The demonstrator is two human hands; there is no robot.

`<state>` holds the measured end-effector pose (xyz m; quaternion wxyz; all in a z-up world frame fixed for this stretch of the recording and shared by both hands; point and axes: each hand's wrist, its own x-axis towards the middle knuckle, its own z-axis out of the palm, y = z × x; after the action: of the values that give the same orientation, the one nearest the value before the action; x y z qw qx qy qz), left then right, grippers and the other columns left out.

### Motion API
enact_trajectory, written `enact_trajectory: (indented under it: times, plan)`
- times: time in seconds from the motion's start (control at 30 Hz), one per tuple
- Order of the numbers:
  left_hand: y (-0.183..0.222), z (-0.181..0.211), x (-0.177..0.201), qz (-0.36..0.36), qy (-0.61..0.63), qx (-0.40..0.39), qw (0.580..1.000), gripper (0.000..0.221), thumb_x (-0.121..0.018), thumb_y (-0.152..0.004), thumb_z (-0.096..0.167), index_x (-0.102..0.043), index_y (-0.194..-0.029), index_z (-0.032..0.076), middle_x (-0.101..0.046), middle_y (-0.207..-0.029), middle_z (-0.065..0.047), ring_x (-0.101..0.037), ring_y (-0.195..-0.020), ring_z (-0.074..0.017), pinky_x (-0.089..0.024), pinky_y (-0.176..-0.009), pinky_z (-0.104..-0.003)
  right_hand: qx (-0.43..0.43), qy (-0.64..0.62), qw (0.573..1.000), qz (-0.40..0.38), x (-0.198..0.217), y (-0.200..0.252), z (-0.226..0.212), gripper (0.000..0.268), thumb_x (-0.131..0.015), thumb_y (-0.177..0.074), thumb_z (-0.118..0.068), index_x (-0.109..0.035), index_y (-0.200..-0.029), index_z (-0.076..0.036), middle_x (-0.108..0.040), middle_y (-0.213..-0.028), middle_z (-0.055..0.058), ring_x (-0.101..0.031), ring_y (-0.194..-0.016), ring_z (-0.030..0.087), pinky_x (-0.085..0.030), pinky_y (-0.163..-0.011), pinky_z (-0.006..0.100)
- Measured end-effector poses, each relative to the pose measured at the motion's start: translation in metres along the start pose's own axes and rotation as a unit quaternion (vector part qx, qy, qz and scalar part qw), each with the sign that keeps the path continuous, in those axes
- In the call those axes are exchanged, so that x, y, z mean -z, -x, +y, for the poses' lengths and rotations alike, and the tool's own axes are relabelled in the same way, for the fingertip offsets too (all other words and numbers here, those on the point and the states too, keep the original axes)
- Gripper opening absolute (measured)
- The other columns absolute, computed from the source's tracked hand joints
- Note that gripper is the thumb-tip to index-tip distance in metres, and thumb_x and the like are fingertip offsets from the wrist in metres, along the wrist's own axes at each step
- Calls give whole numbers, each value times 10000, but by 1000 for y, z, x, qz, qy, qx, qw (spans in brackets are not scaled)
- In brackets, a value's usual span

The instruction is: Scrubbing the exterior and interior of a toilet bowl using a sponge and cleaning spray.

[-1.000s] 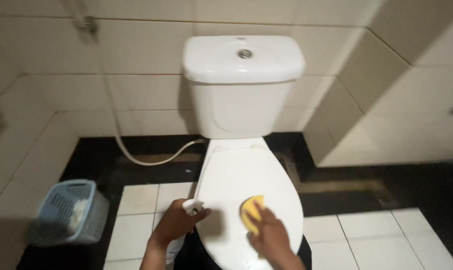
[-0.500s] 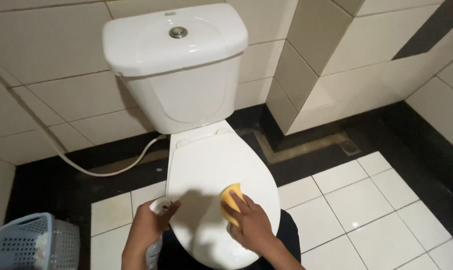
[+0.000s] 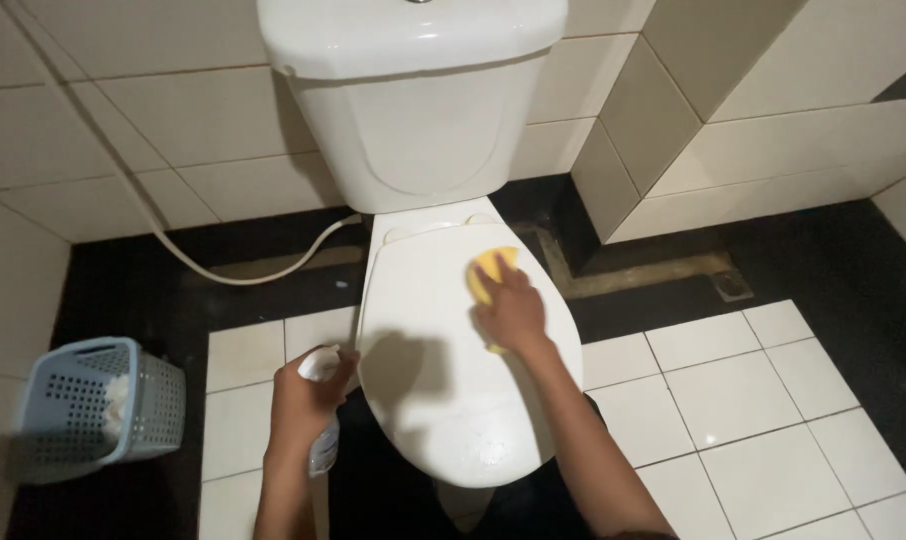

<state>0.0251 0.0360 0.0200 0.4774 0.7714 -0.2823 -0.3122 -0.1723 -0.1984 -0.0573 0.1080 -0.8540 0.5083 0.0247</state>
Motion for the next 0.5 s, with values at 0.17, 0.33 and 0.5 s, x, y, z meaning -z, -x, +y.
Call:
enact_trajectory:
  times: [0.17,0.33,0.5]
  plan:
    - [1,-7,4,24,7,-47,999,133,-758,-864,125,-771,-889,-4,-716,-669,-85,-583,-520,-182,-454,-522,-295,245,64,967,35,-31,29,-72,669,-689,-858,-462,-447,-1482,-431,-372,-1613,23,-552,-1087,231,-531,-821,355]
    - [-19,-24,-1,43,-16,63,997,363,-816,-805,218,-694,-1047,-24,-741,-869,-218,-700,-703,-251,-579,-654,-341,378,-44,924,-31,-37,99,-60,523,-642,-849,-301,-634,-1372,-312,-417,-1600,80,-456,-1360,412,-451,-979,503]
    - [-16,-4,-9,-77,-175,184,964,468,-731,-876,545,-748,-887,77,-709,-651,-43,-671,-548,-167,-550,-537,-293,408,-76,909,-29,-13,139,-10,559,-720,-830,-199,-647,-1381,-262,-298,-1649,50,-330,-1444,388,-377,-1040,520]
